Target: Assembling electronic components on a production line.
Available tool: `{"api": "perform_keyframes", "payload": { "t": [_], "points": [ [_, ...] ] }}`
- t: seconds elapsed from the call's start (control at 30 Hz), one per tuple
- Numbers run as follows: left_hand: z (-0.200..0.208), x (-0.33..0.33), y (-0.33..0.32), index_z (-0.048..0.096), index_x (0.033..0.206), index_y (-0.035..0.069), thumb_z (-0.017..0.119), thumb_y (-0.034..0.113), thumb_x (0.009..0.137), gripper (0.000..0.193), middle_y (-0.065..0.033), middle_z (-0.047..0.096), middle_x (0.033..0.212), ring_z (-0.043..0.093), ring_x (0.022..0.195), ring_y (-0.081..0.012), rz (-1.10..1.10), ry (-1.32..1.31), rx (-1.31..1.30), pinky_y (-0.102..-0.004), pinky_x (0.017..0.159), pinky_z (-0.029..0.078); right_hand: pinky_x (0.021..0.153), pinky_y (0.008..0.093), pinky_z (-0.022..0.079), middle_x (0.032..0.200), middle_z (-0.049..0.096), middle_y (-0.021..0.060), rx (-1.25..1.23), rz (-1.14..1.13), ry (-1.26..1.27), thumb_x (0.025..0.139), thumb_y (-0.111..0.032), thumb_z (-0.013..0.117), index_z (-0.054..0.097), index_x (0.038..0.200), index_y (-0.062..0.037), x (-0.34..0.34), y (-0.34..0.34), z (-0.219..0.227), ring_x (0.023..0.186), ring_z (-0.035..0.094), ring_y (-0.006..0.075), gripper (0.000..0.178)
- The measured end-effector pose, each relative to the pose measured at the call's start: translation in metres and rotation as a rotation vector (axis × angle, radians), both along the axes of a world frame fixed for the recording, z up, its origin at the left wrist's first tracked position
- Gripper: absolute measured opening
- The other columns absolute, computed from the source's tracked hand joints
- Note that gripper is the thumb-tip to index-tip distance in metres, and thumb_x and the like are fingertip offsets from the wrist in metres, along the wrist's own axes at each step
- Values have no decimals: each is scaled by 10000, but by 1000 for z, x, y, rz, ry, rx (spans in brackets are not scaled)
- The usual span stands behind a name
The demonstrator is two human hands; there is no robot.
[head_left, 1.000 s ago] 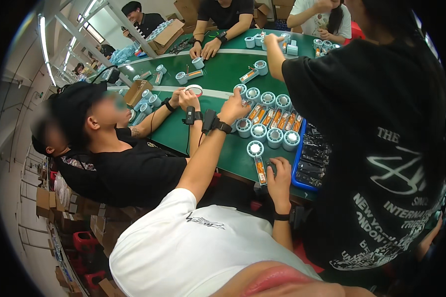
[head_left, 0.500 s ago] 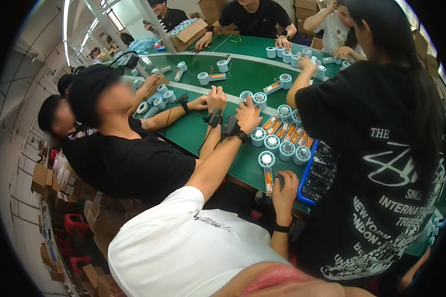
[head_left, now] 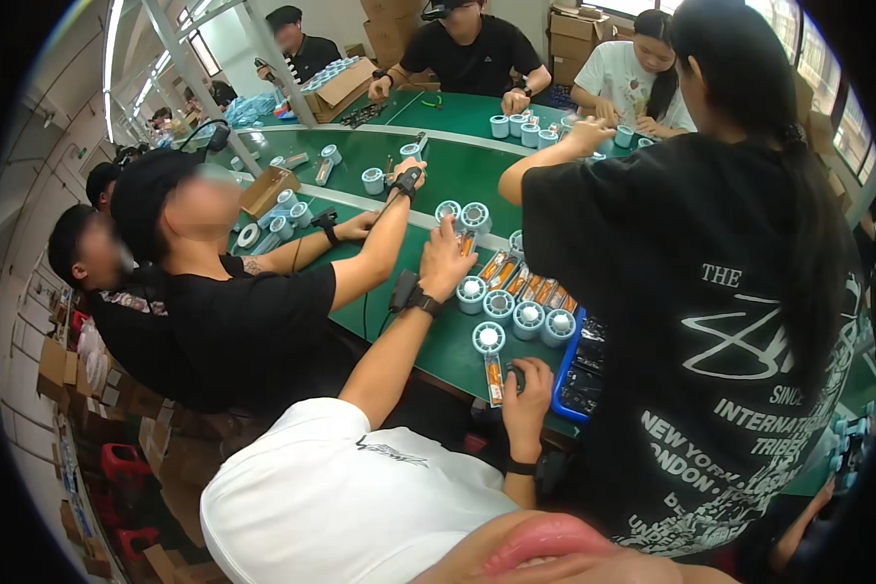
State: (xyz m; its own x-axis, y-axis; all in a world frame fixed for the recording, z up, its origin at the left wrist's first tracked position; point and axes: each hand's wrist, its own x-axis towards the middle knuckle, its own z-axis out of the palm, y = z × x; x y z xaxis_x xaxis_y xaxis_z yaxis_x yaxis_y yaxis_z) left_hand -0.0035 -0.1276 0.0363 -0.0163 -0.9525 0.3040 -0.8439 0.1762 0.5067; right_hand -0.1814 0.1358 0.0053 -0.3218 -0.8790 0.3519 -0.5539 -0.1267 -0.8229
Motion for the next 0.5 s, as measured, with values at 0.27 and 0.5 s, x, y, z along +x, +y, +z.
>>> {"api": "perform_keyframes", "payload": {
  "t": [0.27,0.5],
  "points": [
    [7,4,5,395,1444,113,908,263,788,845,-253,614,1333,659,1143,-477,-60,103,-84,-540,960,563,987,470,502,1189,680,164,-17,-8,4,894,-15,703,729,1097,-19,1,-1,-1,1135,627,384,204],
    [41,-9,-15,392,1433,101,912,297,788,852,-251,633,1316,666,1168,-455,-97,133,-107,-525,960,556,978,476,495,1194,670,167,4,8,-6,916,-21,682,729,1111,-18,0,-3,4,1127,616,378,200]
  ]
}}
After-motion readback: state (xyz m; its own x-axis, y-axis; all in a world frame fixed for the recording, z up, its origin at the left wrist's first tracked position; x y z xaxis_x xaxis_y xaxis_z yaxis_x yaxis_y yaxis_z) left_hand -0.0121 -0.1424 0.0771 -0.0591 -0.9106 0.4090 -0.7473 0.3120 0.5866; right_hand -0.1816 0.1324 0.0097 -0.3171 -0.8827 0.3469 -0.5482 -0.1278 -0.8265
